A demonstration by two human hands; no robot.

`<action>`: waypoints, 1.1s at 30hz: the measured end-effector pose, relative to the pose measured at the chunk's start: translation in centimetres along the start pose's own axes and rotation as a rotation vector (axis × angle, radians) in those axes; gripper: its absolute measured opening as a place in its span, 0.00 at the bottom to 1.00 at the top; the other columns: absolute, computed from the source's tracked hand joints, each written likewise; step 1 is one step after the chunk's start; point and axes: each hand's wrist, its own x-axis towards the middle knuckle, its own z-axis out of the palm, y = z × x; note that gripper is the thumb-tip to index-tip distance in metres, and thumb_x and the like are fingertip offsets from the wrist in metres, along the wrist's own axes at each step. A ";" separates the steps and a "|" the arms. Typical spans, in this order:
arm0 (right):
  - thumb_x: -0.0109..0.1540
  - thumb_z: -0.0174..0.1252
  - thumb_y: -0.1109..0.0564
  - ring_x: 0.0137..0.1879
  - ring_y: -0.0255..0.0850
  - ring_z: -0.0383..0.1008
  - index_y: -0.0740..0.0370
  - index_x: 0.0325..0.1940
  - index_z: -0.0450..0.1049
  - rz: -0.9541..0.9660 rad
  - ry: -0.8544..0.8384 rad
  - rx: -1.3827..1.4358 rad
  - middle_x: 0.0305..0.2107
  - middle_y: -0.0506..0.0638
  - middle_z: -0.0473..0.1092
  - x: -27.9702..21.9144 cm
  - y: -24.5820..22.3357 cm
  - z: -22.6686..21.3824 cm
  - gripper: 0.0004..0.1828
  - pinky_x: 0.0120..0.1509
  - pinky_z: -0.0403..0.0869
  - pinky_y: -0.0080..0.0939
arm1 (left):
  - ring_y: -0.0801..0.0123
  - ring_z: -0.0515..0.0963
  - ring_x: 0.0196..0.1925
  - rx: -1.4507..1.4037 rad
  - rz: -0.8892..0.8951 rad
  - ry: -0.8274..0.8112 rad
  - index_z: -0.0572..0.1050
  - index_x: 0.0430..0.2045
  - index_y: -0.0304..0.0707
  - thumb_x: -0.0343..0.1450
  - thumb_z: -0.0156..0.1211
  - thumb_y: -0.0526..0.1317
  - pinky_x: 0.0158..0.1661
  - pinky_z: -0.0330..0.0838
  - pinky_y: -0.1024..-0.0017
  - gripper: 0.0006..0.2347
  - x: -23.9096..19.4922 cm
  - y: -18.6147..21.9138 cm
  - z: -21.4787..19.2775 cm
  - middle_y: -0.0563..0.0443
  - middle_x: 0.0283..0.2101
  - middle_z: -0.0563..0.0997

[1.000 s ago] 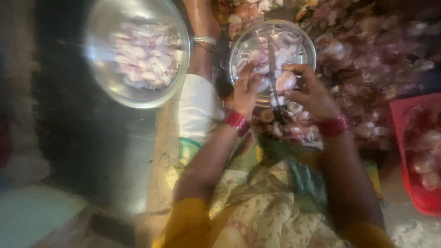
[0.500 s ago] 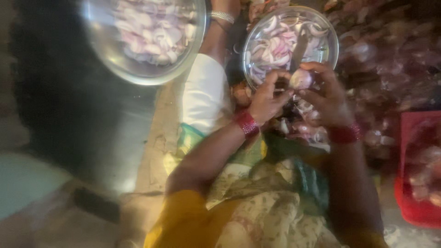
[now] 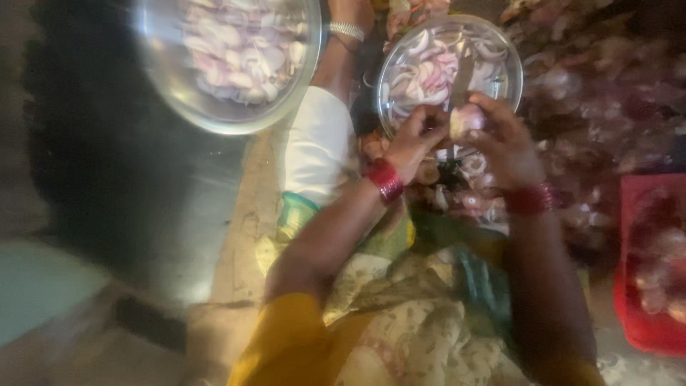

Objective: The person sits on the floor and peels red onions by hand, removing the dry outer layers. The peeled onions are placed into a metal bowl, while the discarded skins accumulate on the floor around the workspace.

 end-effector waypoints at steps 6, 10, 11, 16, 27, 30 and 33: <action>0.68 0.51 0.72 0.65 0.39 0.70 0.66 0.73 0.63 -0.070 0.079 0.134 0.62 0.52 0.67 0.1 1.3 0.0 0.27 0.70 0.72 0.41 | 0.66 0.77 0.51 0.259 0.134 -0.055 0.69 0.46 0.35 0.72 0.65 0.35 0.54 0.75 0.68 0.13 0.9 0.3 -0.7 0.49 0.46 0.76; 0.71 0.50 0.62 0.56 0.38 0.71 0.67 0.69 0.66 0.137 0.037 0.028 0.54 0.51 0.70 1.5 2.6 -0.3 0.21 0.60 0.72 0.38 | 0.64 0.77 0.48 0.171 0.003 0.045 0.68 0.47 0.33 0.68 0.66 0.31 0.50 0.76 0.64 0.16 2.1 -2.3 -1.1 0.48 0.45 0.75; 0.72 0.50 0.59 0.55 0.37 0.70 0.67 0.69 0.67 0.223 0.018 -0.022 0.53 0.51 0.70 1.5 2.9 -0.6 0.21 0.58 0.71 0.38 | 0.63 0.77 0.48 0.192 0.003 0.082 0.68 0.48 0.32 0.67 0.67 0.29 0.51 0.76 0.63 0.17 2.3 -3.2 -1.2 0.47 0.45 0.75; 0.73 0.53 0.51 0.56 0.40 0.72 0.61 0.67 0.70 0.328 -0.006 -0.357 0.54 0.53 0.73 0.7 4.8 -0.6 0.19 0.61 0.71 0.41 | 0.61 0.78 0.50 0.407 -0.122 0.137 0.66 0.52 0.36 0.66 0.63 0.30 0.50 0.76 0.66 0.21 2.4 -6.2 -2.0 0.47 0.48 0.76; 0.62 0.57 0.70 0.59 0.44 0.73 0.60 0.68 0.63 0.061 -0.002 0.156 0.57 0.54 0.68 -2.0 -2.9 -0.9 0.30 0.64 0.77 0.47 | 0.61 0.77 0.57 0.604 0.137 -0.040 0.64 0.56 0.34 0.70 0.67 0.35 0.54 0.79 0.66 0.22 -6.2 -0.3 2.2 0.45 0.56 0.71; 0.63 0.60 0.69 0.61 0.42 0.72 0.60 0.68 0.63 -0.157 -0.044 0.286 0.56 0.52 0.69 -2.6 -2.3 -1.3 0.29 0.67 0.75 0.46 | 0.63 0.72 0.62 0.554 0.412 -0.045 0.63 0.62 0.35 0.70 0.64 0.31 0.57 0.77 0.67 0.25 -6.9 4.2 4.9 0.46 0.60 0.68; 0.68 0.62 0.64 0.61 0.43 0.73 0.60 0.64 0.64 -0.301 -0.058 0.447 0.55 0.53 0.70 -2.5 -2.2 -1.5 0.21 0.67 0.76 0.47 | 0.62 0.75 0.63 0.731 0.634 0.003 0.69 0.61 0.34 0.72 0.62 0.28 0.61 0.74 0.68 0.20 -6.6 6.5 6.9 0.45 0.60 0.72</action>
